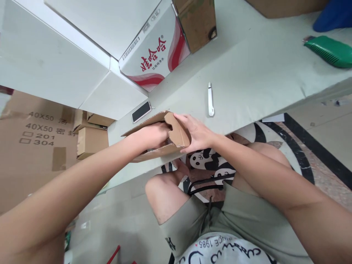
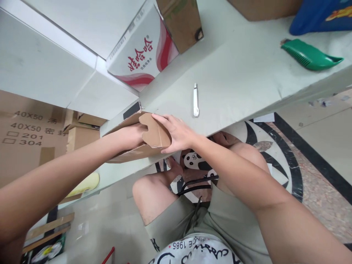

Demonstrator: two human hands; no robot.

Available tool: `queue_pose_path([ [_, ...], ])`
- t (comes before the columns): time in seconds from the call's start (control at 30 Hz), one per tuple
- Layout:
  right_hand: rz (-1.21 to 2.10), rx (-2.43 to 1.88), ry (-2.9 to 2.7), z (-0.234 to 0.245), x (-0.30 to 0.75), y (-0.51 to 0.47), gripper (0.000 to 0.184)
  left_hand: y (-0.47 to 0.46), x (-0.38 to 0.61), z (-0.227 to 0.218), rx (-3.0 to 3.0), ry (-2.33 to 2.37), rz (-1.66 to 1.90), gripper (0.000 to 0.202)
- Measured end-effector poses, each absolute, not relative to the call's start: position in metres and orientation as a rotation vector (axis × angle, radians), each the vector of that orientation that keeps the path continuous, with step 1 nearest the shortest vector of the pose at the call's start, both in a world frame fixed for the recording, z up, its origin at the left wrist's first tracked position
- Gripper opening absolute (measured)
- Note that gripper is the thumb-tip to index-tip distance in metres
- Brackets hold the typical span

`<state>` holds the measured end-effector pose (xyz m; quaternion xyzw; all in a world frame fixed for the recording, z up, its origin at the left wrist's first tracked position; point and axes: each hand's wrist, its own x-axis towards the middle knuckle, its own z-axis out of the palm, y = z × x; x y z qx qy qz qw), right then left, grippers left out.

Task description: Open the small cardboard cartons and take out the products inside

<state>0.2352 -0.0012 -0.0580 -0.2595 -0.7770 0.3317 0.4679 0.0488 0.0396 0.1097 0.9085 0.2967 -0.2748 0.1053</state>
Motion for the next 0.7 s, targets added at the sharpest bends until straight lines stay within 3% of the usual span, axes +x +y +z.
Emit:
queue_pose_path([
  [0.13,0.795,-0.641,-1.873,-0.059,0.237,0.000,0.130,0.034,0.057,0.138,2.658,0.887,-0.951,0.039],
  [0.47,0.774,-0.584,-1.851,-0.063,0.239,0.003,0.129,0.024,0.007,0.175,2.620,0.950,-0.594,0.034],
  [0.7,0.779,-0.582,-1.869,-0.063,0.242,0.003,0.130,0.006,-0.028,0.183,2.489,1.259,-0.408,0.052],
])
